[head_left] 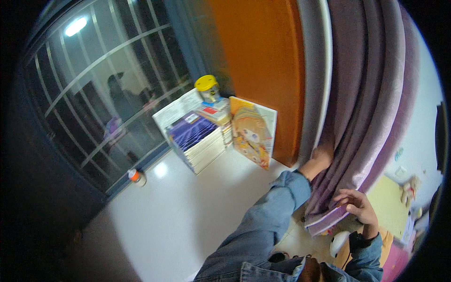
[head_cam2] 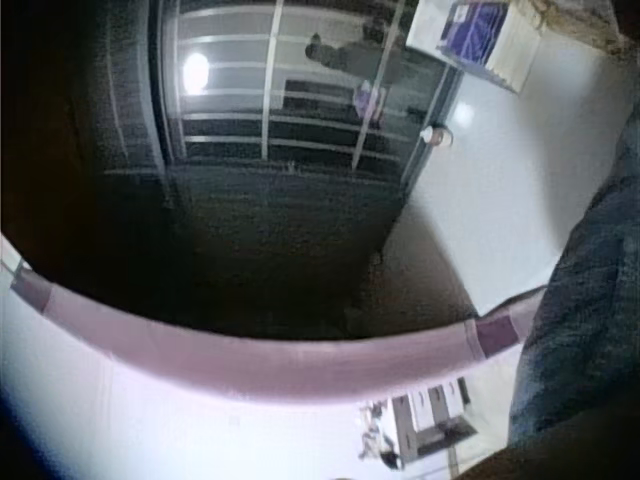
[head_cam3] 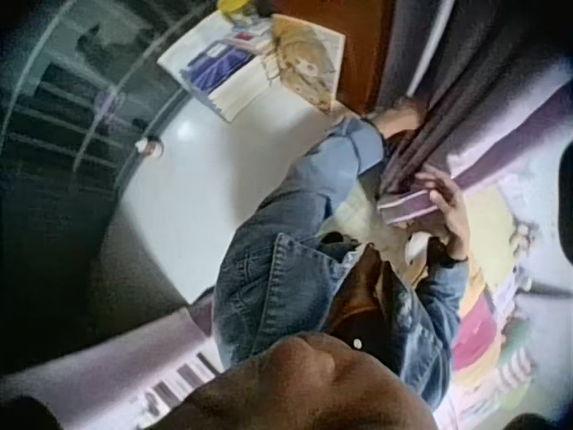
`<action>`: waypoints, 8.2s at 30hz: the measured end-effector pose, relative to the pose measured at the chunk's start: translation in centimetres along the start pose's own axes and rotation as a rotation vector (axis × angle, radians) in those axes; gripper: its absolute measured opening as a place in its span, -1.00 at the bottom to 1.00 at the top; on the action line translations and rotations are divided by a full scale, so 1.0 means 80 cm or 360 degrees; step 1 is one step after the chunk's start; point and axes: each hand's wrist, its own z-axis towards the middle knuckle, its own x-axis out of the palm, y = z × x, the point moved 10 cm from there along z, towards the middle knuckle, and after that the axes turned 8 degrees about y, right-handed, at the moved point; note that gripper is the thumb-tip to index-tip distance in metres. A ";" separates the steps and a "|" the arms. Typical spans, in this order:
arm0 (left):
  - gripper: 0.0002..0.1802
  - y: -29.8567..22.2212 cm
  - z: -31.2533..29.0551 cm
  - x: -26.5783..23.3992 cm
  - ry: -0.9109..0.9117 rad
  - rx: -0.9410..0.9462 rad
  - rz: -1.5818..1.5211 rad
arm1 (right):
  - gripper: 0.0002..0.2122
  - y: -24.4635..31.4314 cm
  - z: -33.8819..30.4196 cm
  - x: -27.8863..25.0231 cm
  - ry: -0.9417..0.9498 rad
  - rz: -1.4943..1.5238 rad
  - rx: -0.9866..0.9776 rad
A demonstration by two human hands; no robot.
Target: The person folds several pieces of clothing on a bed, including a light green shirt, a blue shirt, and a yellow jacket, then arranges the bed linens. Afterwards, the person organizes a stack of books on a windowsill, flipping through some of them.
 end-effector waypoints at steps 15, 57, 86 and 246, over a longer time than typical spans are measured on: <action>-0.60 0.546 -0.513 -0.176 -0.1661 -0.0988 -0.1559 | -0.53 -0.030 0.268 0.253 0.0669 0.0108 -0.0130; -0.56 0.540 -0.675 -0.194 -0.1651 -0.0886 -0.2786 | -0.77 -0.130 0.406 0.258 0.0213 0.0567 0.0142; -0.64 0.313 -1.130 -0.127 -0.2110 -0.1848 -0.0859 | -0.25 -0.309 0.605 0.437 -0.0377 0.1293 0.0920; -0.36 0.400 -1.224 -0.082 -0.2727 -0.1488 -0.1374 | -0.42 -0.348 0.623 0.610 -0.0187 0.1632 0.1190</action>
